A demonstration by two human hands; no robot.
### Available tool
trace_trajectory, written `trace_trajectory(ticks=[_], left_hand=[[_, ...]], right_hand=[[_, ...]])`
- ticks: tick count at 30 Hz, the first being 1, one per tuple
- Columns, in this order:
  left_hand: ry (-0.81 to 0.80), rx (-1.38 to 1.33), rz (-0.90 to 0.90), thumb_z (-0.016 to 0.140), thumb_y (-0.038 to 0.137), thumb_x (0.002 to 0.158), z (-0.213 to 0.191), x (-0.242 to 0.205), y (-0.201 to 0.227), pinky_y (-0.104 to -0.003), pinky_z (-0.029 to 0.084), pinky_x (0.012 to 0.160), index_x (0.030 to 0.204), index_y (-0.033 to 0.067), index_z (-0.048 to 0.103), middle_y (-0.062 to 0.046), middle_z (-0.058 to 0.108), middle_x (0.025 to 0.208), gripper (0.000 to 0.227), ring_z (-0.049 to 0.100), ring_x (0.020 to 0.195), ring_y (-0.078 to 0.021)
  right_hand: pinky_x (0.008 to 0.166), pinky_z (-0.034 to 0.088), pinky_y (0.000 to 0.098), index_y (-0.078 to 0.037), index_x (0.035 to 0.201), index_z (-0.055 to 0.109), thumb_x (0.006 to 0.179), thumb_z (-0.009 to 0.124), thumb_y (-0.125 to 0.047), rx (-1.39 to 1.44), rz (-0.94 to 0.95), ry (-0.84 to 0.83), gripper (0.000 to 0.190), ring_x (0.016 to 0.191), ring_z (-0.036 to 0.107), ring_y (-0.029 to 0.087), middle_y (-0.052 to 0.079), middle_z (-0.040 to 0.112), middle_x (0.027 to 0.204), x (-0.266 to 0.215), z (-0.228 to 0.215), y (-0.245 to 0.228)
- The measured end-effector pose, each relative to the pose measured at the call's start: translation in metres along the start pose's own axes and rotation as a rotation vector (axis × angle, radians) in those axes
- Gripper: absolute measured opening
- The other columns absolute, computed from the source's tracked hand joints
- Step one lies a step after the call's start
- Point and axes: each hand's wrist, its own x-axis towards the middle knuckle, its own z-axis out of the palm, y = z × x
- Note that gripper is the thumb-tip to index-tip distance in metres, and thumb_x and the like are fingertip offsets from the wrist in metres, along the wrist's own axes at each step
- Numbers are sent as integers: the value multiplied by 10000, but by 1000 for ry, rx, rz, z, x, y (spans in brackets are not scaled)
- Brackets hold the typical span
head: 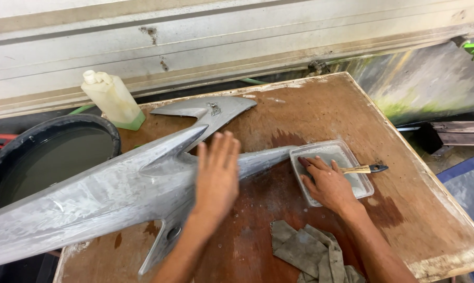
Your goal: The person sands a large, silver-colored metal part on a wooden workbench using a sanding block. They hold the part steady with one hand while moving the sanding block back and forth along the edges and surfaces. A bucket of water, a container with a brush, and a green cloth are visible nearby.
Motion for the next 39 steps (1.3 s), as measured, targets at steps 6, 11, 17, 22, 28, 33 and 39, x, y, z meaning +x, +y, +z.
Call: trace_trajectory(ticks=[6,11,17,22,28,33,39], left_hand=[[-57,-286,277,708,182,874,71,-4,97,-686,273,1150,1520,45,448,-243,488,1507,709,493,1381,-433],[-81,-291,191,435,320,994,130,3,136,-715,133,1187,1194,-4,658,-237,618,1297,441,507,1353,-447],[-88,-236,126,419,308,946,134,6,141,-726,32,1196,990,-19,758,-234,700,1144,473,475,1391,-440],[-164,-165,166,459,283,924,118,8,126,-719,-9,1221,882,44,808,-187,710,1210,425,395,1466,-410],[159,-219,132,636,170,909,51,5,72,-622,328,1143,1214,21,684,-179,633,1258,343,553,1310,-380],[188,58,-76,614,33,843,-2,-9,-1,-512,396,1149,1288,63,668,-140,663,1269,450,598,1282,-332],[282,309,-92,577,-9,834,-8,-52,-55,-393,456,1039,1476,72,512,-100,683,1134,650,668,1052,-249]], right_hand=[[1205,317,597,-201,1239,677,981,519,-422,-21,5,-20,375,1456,458,280,6,585,1466,4,22,26],[1222,295,598,-197,1204,684,884,620,-225,-59,-28,-74,327,1478,431,288,17,610,1433,-4,8,32],[1240,283,583,-191,1127,709,870,660,-240,-76,-15,-99,266,1479,437,281,24,663,1350,-2,15,48],[1220,338,573,-194,1059,739,931,615,-301,-100,-30,-141,208,1430,503,291,46,724,1248,-5,3,40],[1032,503,562,-150,964,730,943,639,-303,156,-107,337,179,1206,654,349,72,734,1215,-4,-13,-28],[1040,454,613,-61,899,669,948,609,-163,516,-475,380,128,1230,627,382,132,668,1355,19,-1,-135],[1103,280,741,-56,999,654,980,569,-191,501,-573,191,160,1399,494,380,145,592,1422,27,-4,-198]])
